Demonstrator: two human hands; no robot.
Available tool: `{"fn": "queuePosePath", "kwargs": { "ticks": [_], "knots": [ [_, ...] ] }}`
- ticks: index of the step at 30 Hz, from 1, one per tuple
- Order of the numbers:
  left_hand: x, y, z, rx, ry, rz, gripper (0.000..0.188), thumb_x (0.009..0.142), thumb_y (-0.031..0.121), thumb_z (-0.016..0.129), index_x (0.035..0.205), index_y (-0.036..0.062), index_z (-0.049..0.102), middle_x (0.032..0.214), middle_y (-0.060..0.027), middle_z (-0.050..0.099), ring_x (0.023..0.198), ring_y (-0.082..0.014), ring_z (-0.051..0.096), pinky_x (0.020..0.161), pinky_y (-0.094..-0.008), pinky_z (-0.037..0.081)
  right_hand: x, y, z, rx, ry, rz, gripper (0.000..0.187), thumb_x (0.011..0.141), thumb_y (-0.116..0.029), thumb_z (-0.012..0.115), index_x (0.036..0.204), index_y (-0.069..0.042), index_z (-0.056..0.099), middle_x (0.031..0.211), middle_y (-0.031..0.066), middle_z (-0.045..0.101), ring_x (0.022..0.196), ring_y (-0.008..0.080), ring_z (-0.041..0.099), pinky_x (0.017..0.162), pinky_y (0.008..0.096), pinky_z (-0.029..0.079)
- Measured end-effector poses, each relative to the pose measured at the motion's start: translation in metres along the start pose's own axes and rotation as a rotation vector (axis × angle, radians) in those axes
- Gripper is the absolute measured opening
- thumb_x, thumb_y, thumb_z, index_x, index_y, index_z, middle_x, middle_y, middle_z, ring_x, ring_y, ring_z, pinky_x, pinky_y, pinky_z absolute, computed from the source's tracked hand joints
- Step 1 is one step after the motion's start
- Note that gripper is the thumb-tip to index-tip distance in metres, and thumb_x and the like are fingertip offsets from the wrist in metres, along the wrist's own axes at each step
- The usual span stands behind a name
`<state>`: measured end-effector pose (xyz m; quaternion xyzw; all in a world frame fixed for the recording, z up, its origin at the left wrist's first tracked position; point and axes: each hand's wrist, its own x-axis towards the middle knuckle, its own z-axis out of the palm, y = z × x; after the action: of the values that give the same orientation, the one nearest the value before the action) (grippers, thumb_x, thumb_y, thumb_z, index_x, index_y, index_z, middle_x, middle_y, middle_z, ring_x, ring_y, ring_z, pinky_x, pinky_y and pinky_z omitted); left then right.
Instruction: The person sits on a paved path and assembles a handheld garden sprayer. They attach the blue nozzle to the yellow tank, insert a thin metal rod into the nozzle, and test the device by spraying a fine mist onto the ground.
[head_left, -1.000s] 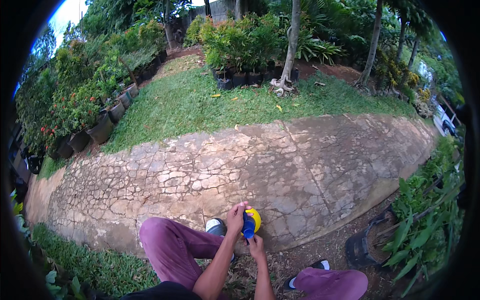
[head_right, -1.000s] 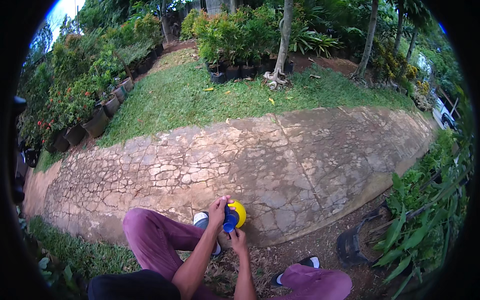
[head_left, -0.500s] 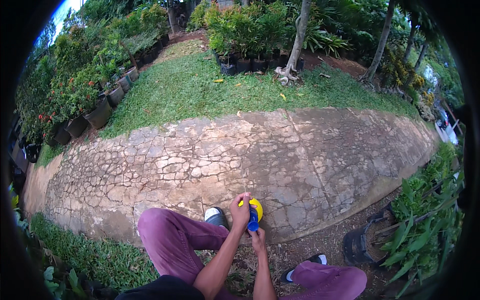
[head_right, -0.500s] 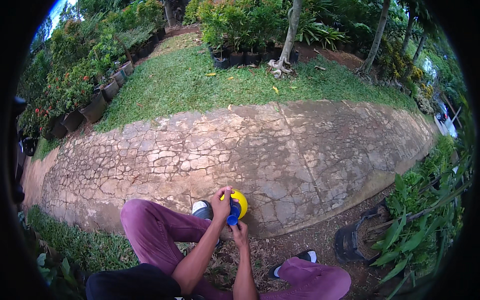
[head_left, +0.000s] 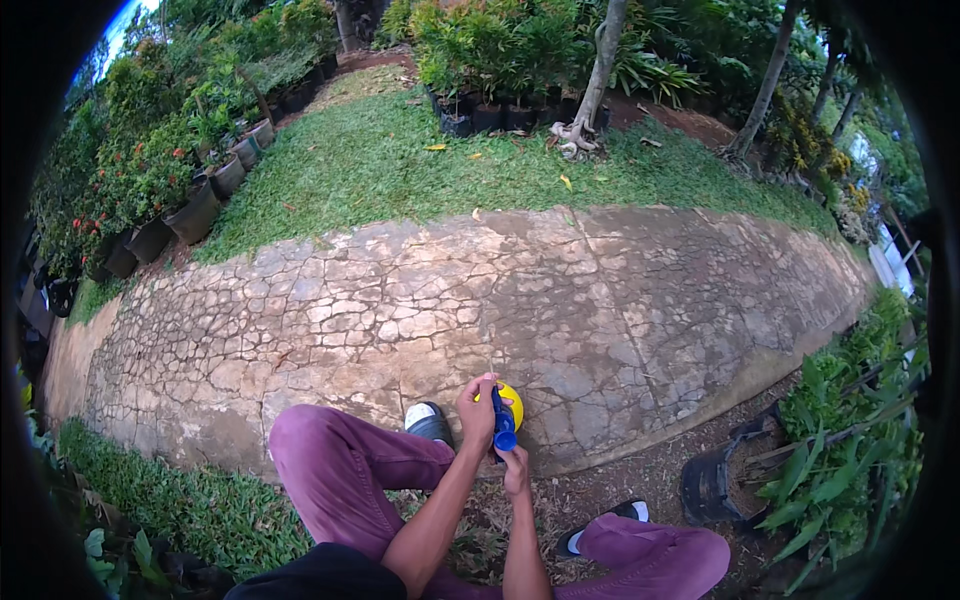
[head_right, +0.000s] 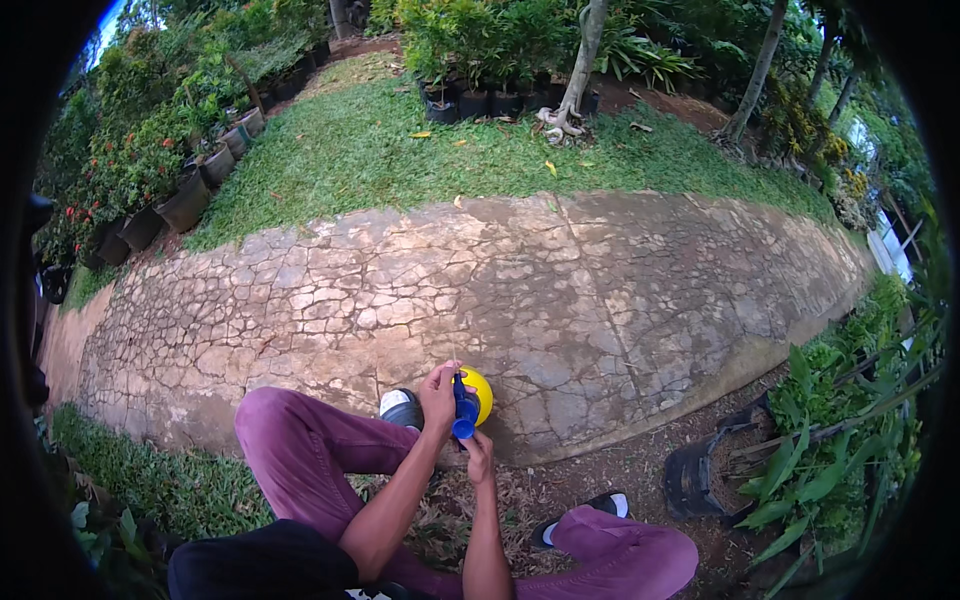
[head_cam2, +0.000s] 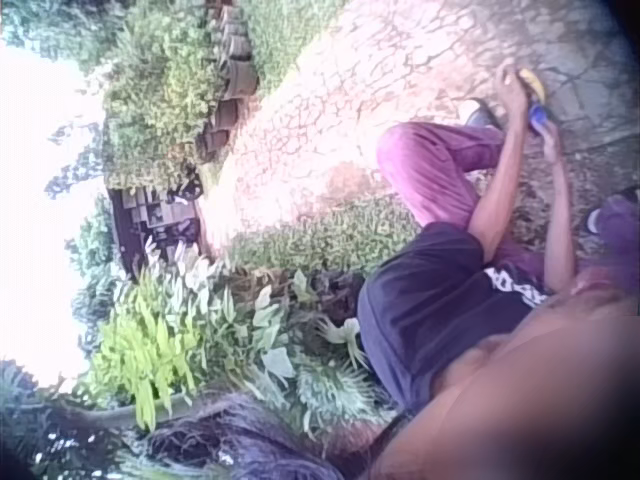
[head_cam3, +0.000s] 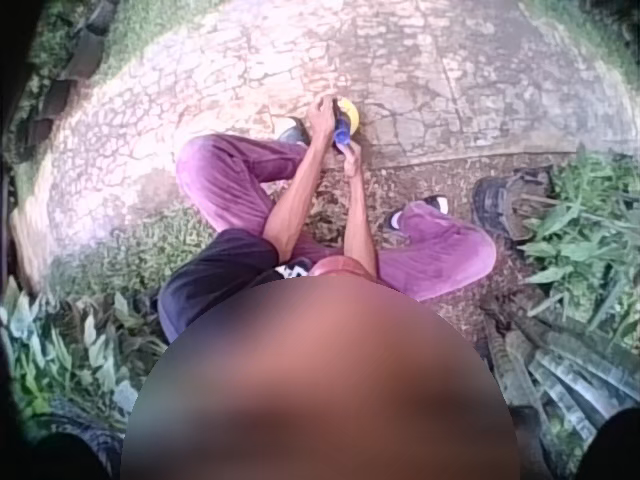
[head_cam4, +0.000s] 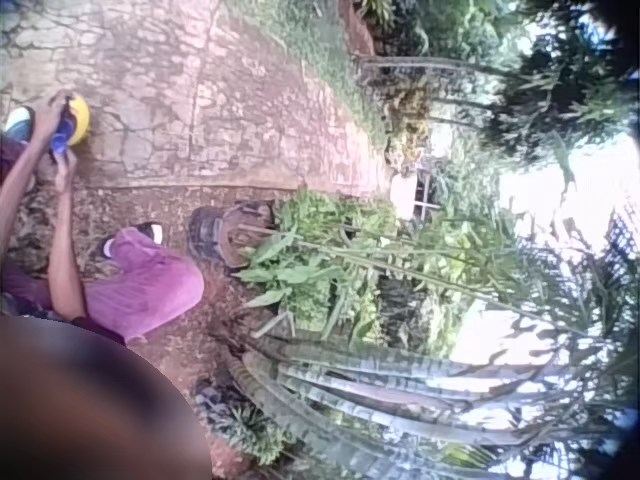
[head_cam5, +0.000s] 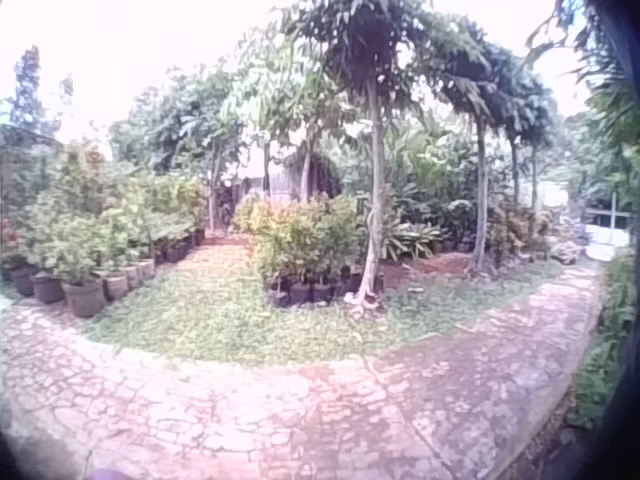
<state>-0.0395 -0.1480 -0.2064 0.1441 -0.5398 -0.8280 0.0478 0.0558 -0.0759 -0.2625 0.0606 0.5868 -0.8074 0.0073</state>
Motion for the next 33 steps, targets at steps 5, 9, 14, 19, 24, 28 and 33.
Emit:
{"fn": "queuePosePath", "kwargs": {
  "ticks": [5,9,14,19,24,28,33],
  "knots": [
    [-0.0021,-0.0025,0.004,0.002,-0.008,-0.013,0.021,0.093,0.019,0.056,0.098,-0.0004,0.061,0.081,-0.0066,0.06,0.058,-0.0134,0.061,0.052,-0.0225,0.047,-0.0013,0.0,-0.0023,0.029,0.001,-0.005,0.033,0.085,-0.033,0.054,0.08,-0.001,0.061,0.069,0.002,0.055,0.065,0.0107,0.05,0.061,0.0259,0.037],
    [-0.004,-0.0041,0.0057,0.007,0.009,0.014,0.019,0.092,0.018,0.057,0.098,0.0003,0.06,0.082,-0.0062,0.06,0.058,-0.0129,0.061,0.051,-0.0221,0.046,-0.0016,0.0004,-0.0057,0.04,-0.01,-0.031,0.033,0.085,-0.033,0.054,0.08,-0.001,0.061,0.069,0.0024,0.056,0.065,0.011,0.05,0.061,0.0262,0.037],
    [-0.0041,-0.0039,0.0062,0.035,0.02,0.011,0.017,0.092,0.017,0.058,0.097,0.0009,0.06,0.081,-0.0054,0.06,0.059,-0.0126,0.062,0.052,-0.0218,0.046,-0.0006,0.0028,-0.0058,0.034,-0.007,-0.018,0.033,0.085,-0.032,0.054,0.079,-0.001,0.061,0.068,0.0025,0.055,0.064,0.0115,0.049,0.06,0.0263,0.036],
    [-0.0023,-0.0048,0.005,0.012,0.033,0.016,0.019,0.092,0.018,0.058,0.096,0.0001,0.061,0.079,-0.005,0.061,0.058,-0.0125,0.062,0.052,-0.022,0.046,-0.0007,0.0013,-0.0041,0.036,-0.014,-0.025,0.033,0.086,-0.031,0.053,0.079,0.0,0.061,0.068,0.0023,0.055,0.065,0.0114,0.049,0.06,0.0263,0.036],
    [0.0008,-0.0073,0.0017,-0.014,0.009,-0.028,0.02,0.093,0.019,0.057,0.096,0.0,0.062,0.081,-0.006,0.061,0.059,-0.0136,0.062,0.053,-0.0234,0.047,-0.0013,-0.0022,-0.0028,0.015,0.01,-0.004,0.032,0.086,-0.031,0.054,0.079,0.0,0.061,0.069,0.002,0.055,0.065,0.0109,0.049,0.061,0.026,0.036],
    [0.0007,-0.0081,0.0011,0.036,-0.007,0.002,0.022,0.092,0.021,0.058,0.097,0.0005,0.061,0.082,-0.0069,0.062,0.06,-0.0155,0.064,0.055,-0.0256,0.051,-0.0021,-0.0016,-0.003,0.035,0.002,-0.007,0.031,0.086,-0.03,0.054,0.081,0.0,0.062,0.07,0.0017,0.056,0.065,0.0108,0.049,0.061,0.0258,0.036],
    [-0.0023,-0.0051,0.0035,0.05,0.0,0.02,0.022,0.092,0.022,0.06,0.096,0.0004,0.061,0.082,-0.006,0.062,0.06,-0.014,0.063,0.054,-0.0239,0.049,-0.002,0.0013,-0.0032,0.054,-0.004,-0.014,0.032,0.086,-0.031,0.054,0.083,0.0,0.062,0.071,0.002,0.056,0.066,0.0111,0.05,0.062,0.0257,0.037]
  ]
}}
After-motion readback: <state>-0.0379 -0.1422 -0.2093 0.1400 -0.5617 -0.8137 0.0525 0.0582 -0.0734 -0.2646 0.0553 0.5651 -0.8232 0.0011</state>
